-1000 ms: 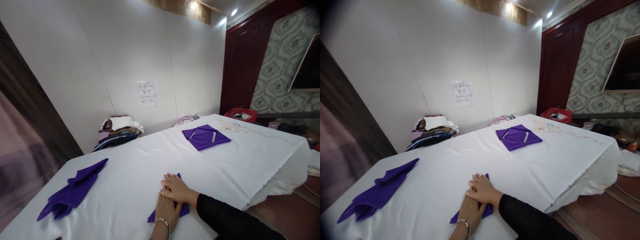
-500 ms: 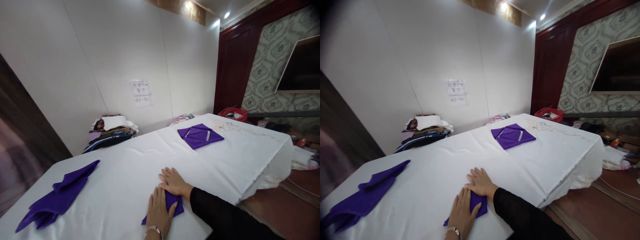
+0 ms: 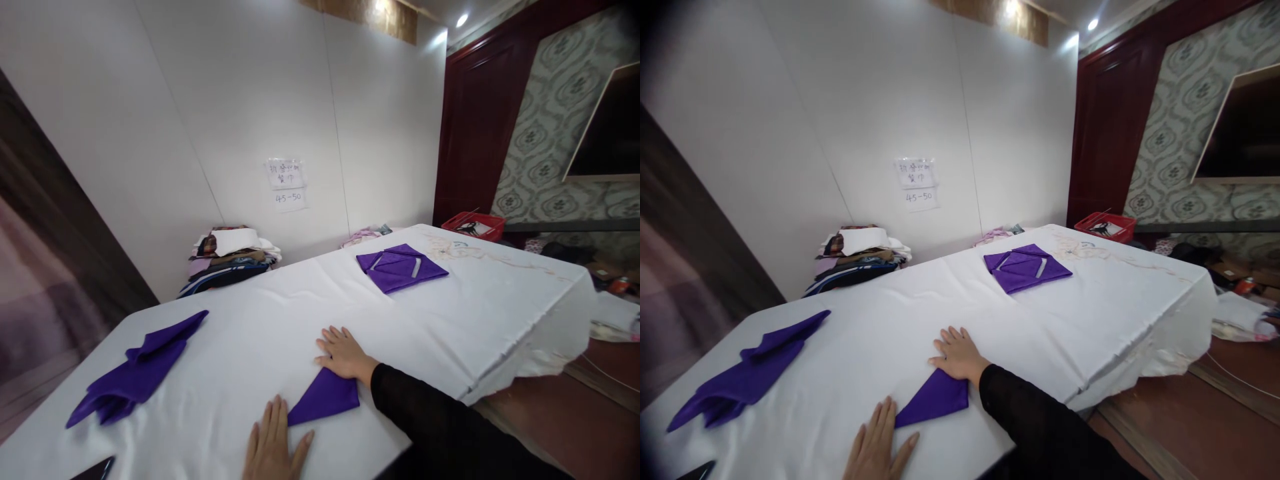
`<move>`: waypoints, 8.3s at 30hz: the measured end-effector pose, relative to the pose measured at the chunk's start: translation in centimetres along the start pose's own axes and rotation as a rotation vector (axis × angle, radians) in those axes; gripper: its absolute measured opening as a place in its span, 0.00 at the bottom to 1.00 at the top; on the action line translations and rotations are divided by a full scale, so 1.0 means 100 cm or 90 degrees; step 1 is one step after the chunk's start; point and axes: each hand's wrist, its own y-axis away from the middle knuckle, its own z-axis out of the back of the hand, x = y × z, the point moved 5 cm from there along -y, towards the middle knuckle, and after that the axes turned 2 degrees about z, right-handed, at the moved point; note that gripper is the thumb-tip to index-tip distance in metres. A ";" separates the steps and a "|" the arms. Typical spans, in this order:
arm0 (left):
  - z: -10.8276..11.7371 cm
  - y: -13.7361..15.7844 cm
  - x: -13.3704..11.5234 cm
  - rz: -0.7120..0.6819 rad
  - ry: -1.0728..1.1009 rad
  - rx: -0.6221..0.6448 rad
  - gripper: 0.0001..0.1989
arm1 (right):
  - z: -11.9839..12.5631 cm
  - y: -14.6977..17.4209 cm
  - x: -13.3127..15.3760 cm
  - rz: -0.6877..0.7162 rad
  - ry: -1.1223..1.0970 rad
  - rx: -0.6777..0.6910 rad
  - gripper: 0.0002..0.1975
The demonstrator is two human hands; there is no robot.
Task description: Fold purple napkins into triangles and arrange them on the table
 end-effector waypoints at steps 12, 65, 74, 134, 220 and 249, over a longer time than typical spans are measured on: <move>0.069 -0.060 -0.091 -0.037 0.121 0.010 0.33 | 0.003 0.003 0.003 0.021 0.056 -0.009 0.30; 0.059 -0.066 -0.032 0.137 0.027 0.117 0.24 | -0.004 -0.002 -0.001 0.012 0.069 -0.007 0.26; 0.044 -0.068 -0.083 0.025 0.002 0.078 0.25 | 0.000 0.001 0.004 0.023 0.086 -0.019 0.26; 0.061 -0.064 -0.047 0.119 0.042 0.104 0.26 | 0.008 -0.014 -0.038 -0.118 0.061 -0.007 0.33; 0.047 -0.042 -0.025 0.148 0.049 0.137 0.26 | 0.012 -0.017 -0.040 -0.092 0.046 0.022 0.34; 0.038 -0.013 0.011 0.127 -0.040 0.136 0.26 | 0.011 -0.018 -0.041 -0.105 0.081 0.018 0.33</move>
